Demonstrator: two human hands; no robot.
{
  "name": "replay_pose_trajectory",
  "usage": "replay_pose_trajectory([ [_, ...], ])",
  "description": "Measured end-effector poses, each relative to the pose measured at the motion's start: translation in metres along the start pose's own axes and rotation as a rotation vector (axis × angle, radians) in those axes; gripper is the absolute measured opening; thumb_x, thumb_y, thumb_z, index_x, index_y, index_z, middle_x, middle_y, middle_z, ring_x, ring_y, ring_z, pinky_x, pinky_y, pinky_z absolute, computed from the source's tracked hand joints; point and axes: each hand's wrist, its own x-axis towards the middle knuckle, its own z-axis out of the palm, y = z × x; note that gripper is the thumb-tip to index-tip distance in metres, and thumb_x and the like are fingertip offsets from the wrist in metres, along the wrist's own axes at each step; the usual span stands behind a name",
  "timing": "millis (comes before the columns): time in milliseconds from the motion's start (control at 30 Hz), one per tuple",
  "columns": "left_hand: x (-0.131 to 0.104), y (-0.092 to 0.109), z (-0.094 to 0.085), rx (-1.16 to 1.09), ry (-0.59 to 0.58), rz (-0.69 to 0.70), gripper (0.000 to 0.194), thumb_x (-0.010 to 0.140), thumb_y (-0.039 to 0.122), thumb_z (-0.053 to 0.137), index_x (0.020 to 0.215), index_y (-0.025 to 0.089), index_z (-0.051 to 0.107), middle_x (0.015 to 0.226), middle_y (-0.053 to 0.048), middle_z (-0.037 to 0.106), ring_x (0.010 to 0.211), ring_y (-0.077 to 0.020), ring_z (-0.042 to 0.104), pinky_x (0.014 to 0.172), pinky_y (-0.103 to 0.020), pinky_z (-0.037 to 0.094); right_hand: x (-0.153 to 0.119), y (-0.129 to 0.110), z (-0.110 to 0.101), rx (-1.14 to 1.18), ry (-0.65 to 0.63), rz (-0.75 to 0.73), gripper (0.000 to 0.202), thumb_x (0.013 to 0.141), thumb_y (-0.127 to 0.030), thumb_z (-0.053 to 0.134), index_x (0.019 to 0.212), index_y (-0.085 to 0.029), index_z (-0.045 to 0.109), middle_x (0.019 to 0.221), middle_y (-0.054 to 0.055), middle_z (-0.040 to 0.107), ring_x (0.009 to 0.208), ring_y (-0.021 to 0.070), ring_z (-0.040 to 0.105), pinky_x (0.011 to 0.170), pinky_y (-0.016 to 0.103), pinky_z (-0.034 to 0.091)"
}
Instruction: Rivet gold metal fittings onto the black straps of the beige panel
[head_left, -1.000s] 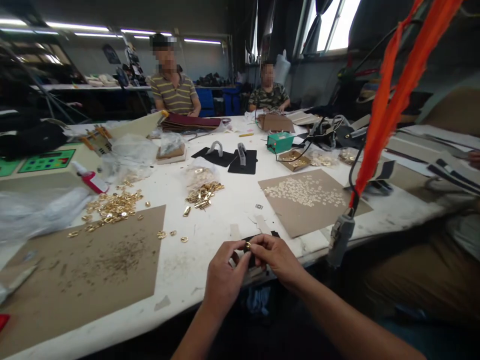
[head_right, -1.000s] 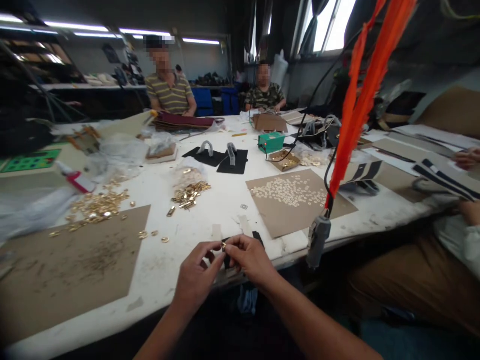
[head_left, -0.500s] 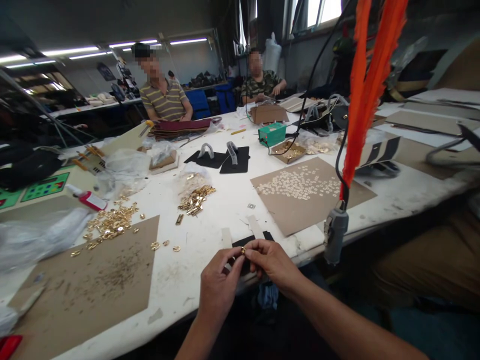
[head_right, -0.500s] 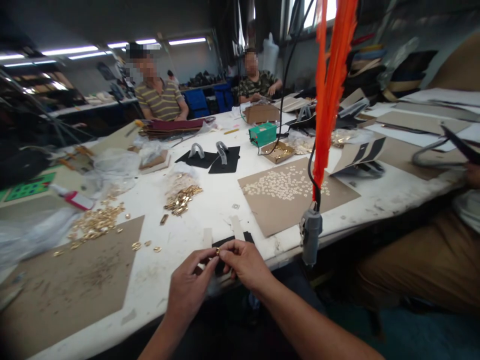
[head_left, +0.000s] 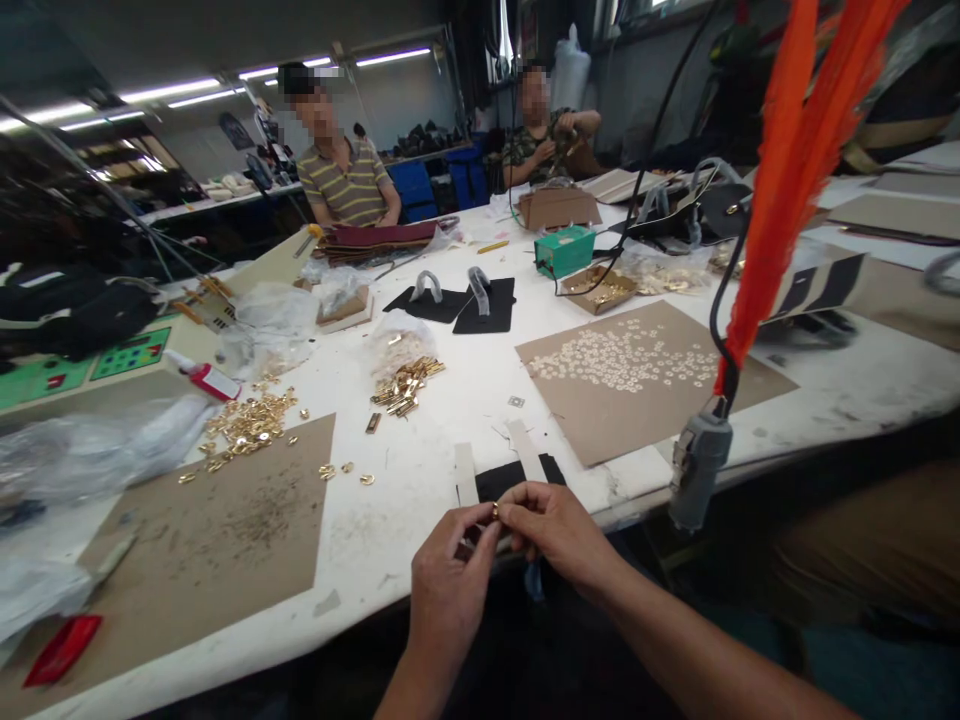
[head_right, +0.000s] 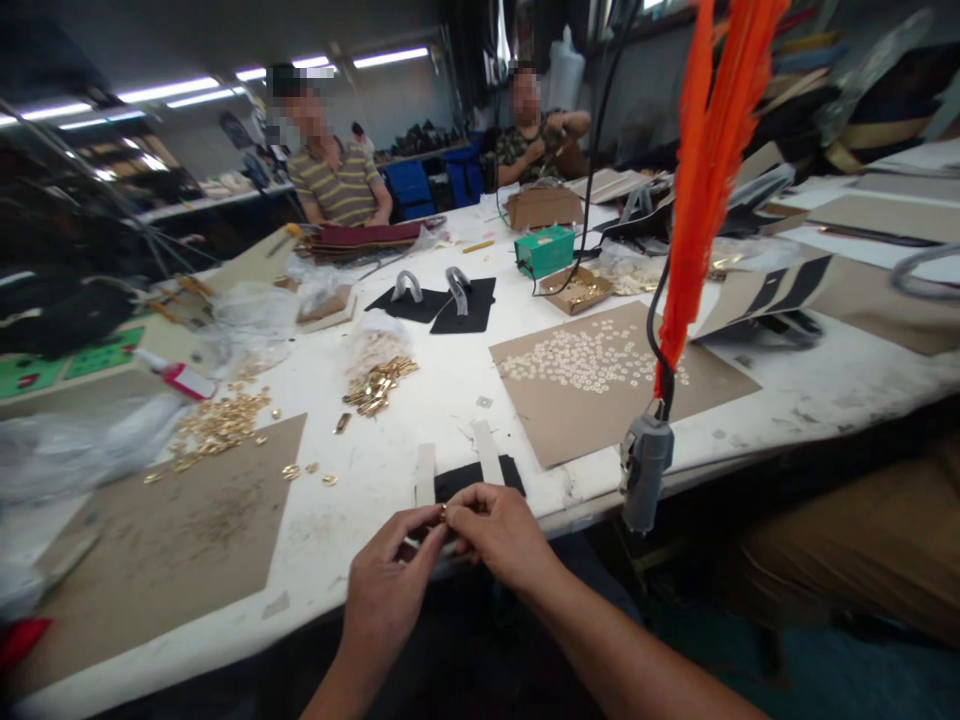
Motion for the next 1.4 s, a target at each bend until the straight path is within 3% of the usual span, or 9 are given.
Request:
replay_pose_trajectory([
  [200,-0.002,-0.002,0.004,-0.026,0.017,-0.091,0.013,0.091,0.037,0.07,0.096,0.026,0.075,0.089,0.003,0.075,0.067,-0.0132,0.066,0.063,-0.025,0.054,-0.002,-0.001,-0.001,-0.021,-0.014,-0.006,0.028,0.083,-0.04,0.068,0.088,-0.012,0.07,0.063,0.0,0.063,0.054,0.0086,0.055,0.05,0.018,0.042],
  [600,0.002,0.003,0.002,0.017,-0.092,-0.051,0.014,0.092,0.035,0.065,0.093,0.023,0.073,0.085,0.001,0.072,0.068,-0.0141,0.064,0.067,-0.027,0.051,-0.001,0.008,-0.005,-0.013,-0.048,-0.024,0.032,0.081,-0.044,0.069,0.088,-0.012,0.068,0.064,0.0,0.064,0.056,0.0101,0.057,0.05,0.019,0.045],
  [933,0.007,0.002,0.0,0.104,-0.097,0.005,0.012,0.087,0.031,0.063,0.085,0.02,0.065,0.076,-0.001,0.066,0.064,-0.0137,0.061,0.063,-0.027,0.048,0.0,0.008,-0.003,-0.041,-0.053,-0.024,0.032,0.081,-0.043,0.068,0.091,-0.012,0.068,0.068,0.001,0.065,0.057,0.0101,0.058,0.049,0.019,0.045],
  [1100,0.009,0.0,-0.001,0.153,-0.11,0.002,0.011,0.085,0.032,0.063,0.082,0.021,0.062,0.07,0.002,0.062,0.06,-0.0132,0.057,0.06,-0.026,0.045,0.001,0.009,-0.002,-0.031,-0.037,-0.024,0.036,0.081,-0.041,0.069,0.103,-0.013,0.068,0.072,0.001,0.067,0.059,0.0113,0.062,0.049,0.019,0.047],
  [1233,0.024,0.001,-0.007,0.253,-0.102,0.026,0.012,0.084,0.033,0.062,0.081,0.022,0.061,0.063,0.004,0.057,0.056,-0.0131,0.054,0.058,-0.026,0.042,0.001,0.011,-0.002,0.035,0.019,-0.043,0.04,0.08,-0.04,0.069,0.11,-0.013,0.066,0.077,0.001,0.068,0.057,0.0112,0.062,0.045,0.019,0.047],
  [1400,0.059,0.001,-0.017,0.398,-0.126,0.057,0.013,0.083,0.035,0.063,0.082,0.022,0.061,0.065,0.004,0.056,0.059,-0.0143,0.056,0.064,-0.028,0.042,0.001,0.013,-0.005,0.11,0.102,-0.071,0.043,0.079,-0.043,0.069,0.11,-0.013,0.065,0.082,0.002,0.068,0.054,0.01,0.059,0.041,0.019,0.045],
])
